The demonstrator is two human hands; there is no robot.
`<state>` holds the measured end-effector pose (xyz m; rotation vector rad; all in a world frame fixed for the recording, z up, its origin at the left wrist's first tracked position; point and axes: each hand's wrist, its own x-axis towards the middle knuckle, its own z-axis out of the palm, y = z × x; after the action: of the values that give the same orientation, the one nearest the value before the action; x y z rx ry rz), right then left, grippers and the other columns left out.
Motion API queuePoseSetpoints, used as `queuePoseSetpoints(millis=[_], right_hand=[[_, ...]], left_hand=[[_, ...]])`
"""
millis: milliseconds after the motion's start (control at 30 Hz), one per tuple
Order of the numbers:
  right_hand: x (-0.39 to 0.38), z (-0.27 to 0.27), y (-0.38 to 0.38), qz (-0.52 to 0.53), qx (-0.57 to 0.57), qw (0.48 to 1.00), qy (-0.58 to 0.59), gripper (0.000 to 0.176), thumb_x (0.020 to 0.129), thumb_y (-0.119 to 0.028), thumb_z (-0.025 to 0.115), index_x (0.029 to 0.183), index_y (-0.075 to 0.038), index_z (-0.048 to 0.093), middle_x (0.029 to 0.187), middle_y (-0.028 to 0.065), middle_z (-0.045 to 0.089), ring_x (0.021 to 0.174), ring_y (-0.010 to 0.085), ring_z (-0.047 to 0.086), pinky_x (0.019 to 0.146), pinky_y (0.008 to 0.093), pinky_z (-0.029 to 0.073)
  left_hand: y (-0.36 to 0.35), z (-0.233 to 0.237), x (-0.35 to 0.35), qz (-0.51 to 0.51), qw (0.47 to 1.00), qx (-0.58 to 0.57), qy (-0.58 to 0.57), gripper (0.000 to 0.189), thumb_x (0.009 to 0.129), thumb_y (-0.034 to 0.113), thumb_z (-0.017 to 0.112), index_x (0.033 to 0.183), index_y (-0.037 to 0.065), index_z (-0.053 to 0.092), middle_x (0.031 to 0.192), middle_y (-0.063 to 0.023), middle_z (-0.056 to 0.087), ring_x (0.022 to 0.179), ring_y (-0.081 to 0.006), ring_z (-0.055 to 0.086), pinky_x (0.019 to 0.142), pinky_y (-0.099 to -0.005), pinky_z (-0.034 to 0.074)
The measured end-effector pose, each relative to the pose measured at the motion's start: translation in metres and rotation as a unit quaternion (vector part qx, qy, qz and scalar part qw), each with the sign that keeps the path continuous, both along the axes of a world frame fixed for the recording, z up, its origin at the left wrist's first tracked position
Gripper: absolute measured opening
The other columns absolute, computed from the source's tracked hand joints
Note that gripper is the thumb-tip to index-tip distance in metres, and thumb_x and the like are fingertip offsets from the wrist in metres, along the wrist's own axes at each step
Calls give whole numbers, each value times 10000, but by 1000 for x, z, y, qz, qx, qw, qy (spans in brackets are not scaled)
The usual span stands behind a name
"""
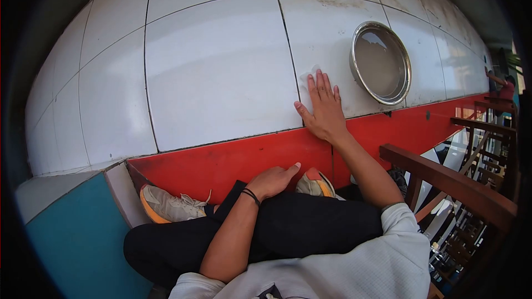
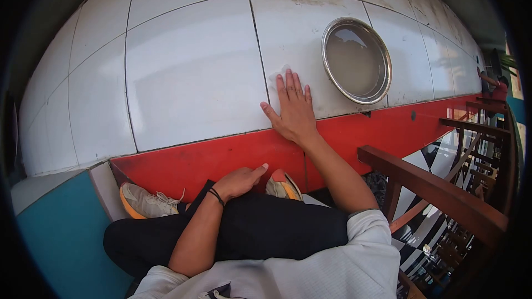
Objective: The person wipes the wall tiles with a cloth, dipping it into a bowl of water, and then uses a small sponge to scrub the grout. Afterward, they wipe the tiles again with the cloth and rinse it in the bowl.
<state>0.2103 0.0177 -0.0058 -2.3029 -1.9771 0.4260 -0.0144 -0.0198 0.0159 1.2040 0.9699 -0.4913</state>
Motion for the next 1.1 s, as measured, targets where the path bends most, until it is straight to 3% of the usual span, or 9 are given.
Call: queuePoseSetpoints(millis=[167,267,400,500,600,700,833,967,1100], right_hand=[[-13,6,35,146,-15,989,4,831,1013,-600,408,1597,-41,215,1674,194,146,1558,325,132,1247,511,120],[12,-2,104,70,-1,997,-25,882,995,-668,360,1599,-43,210,1678,176,148,1562,295,124,1251,508,124],[58,-8,179,-248,-5,968,-24,1033,945,-762,319,1598,17,134,1680,225,67,1570,329,15,1259,480,55],[50,-14,176,-365,1,931,3,1095,931,-777,321,1577,80,106,1667,273,41,1564,367,-20,1255,487,27],[-13,-8,142,-255,3,967,1,1073,940,-767,334,1581,65,113,1661,276,79,1562,374,26,1244,539,45],[-52,0,145,-95,-25,995,34,1001,960,-735,327,1594,18,145,1684,202,68,1569,315,33,1257,509,44],[-8,-5,215,-25,-24,999,40,918,979,-725,260,1615,-69,165,1698,118,104,1570,252,85,1266,470,89],[74,-15,238,-236,-7,972,-10,926,975,-721,268,1619,-67,144,1699,124,100,1572,266,75,1259,486,101],[55,-19,181,-255,-3,967,-10,932,983,-699,303,1612,-32,135,1695,159,80,1573,282,43,1258,503,66]], left_hand=[[2,0,0,-5,1000,-13,1,770,1009,682,316,682,8,496,643,-76,429,640,-225,414,682,-381,382],[4,4,1,-9,1000,-21,7,783,1005,692,315,688,1,503,653,-80,443,655,-230,427,696,-377,391],[3,0,0,-10,1000,-18,6,814,1001,700,316,733,-22,580,706,-117,530,712,-263,504,757,-378,429],[5,5,1,-22,1000,-10,9,852,996,706,312,847,-51,672,812,-178,633,822,-311,600,831,-387,456],[9,11,3,-52,998,-18,5,879,992,711,301,975,-63,719,925,-230,693,947,-352,656,889,-398,468],[11,12,5,-59,998,-20,-3,886,992,711,292,1040,-59,726,982,-253,708,1016,-372,668,918,-407,470],[8,9,3,-53,998,-25,-2,879,992,713,288,1045,-42,736,990,-257,711,1037,-376,670,928,-411,474],[9,6,2,-47,999,-21,-14,875,993,711,280,1048,-30,742,1002,-254,711,1037,-375,672,932,-417,474],[9,7,5,-64,998,-23,-17,871,994,707,274,1039,-25,744,1005,-249,711,1030,-371,675,931,-416,475]])
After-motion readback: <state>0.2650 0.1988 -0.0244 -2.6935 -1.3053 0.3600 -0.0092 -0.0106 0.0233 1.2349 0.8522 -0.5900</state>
